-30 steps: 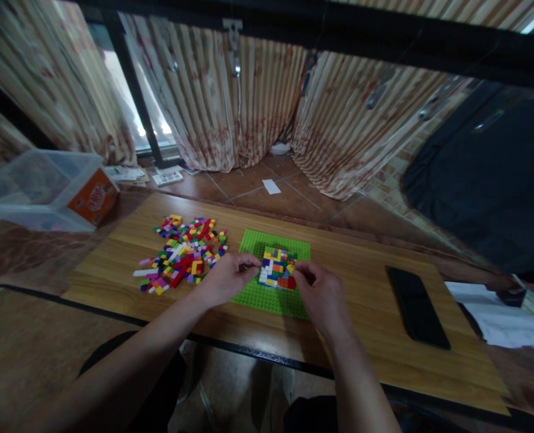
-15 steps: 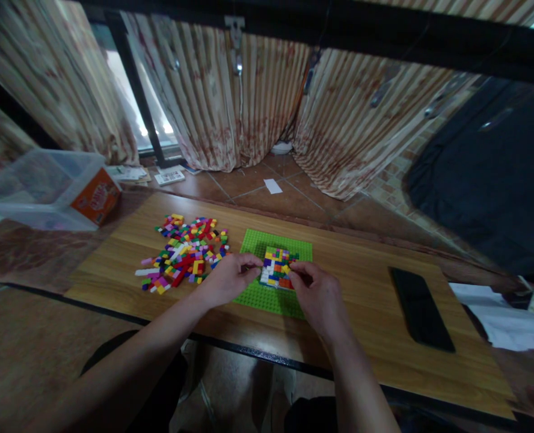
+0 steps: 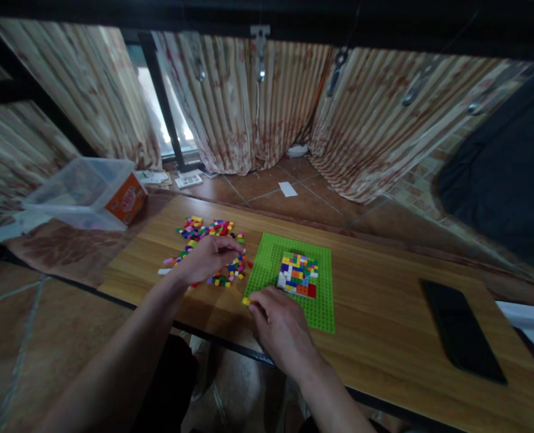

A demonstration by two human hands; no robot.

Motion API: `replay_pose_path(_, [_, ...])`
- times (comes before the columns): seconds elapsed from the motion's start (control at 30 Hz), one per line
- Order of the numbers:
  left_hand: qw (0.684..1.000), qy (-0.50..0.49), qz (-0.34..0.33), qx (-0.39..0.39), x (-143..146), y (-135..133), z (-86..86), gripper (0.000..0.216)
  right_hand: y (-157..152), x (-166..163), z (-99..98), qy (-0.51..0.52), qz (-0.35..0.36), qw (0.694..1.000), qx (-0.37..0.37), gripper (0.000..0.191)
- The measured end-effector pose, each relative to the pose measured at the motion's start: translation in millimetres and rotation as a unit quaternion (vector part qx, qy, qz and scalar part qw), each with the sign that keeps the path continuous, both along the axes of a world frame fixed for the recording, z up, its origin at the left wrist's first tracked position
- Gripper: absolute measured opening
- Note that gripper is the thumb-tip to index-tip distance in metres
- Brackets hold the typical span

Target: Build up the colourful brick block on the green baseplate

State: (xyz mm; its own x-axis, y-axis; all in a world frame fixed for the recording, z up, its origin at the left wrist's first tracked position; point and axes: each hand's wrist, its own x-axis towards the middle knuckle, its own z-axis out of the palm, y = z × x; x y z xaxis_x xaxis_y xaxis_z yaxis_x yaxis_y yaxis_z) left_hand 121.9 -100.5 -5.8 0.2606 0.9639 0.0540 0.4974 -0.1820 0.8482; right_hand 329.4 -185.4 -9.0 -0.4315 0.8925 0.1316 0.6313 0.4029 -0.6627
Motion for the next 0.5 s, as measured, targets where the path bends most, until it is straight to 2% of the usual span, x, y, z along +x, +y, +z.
replay_pose_path(0.1, [1.000,0.023,-0.007,0.002,-14,-2,2.4,0.017,-2,-12,-6.5,-0.011,0.010,1.000,0.011,0.014])
replay_pose_path(0.2, [0.996,0.075,-0.045,-0.002,-18,-6,4.5,0.017,1,-21,-11.8,-0.016,0.003,1.000,0.018,0.014])
replay_pose_path(0.33, [0.980,0.177,-0.087,0.000,-12,-12,4.3,0.020,6,-30,-19.7,-0.010,-0.012,1.000,0.026,0.012])
replay_pose_path(0.5, [0.953,0.283,-0.087,0.061,0,-18,3.3,0.023,14,-37,-27.1,-0.011,-0.035,0.999,0.026,0.013])
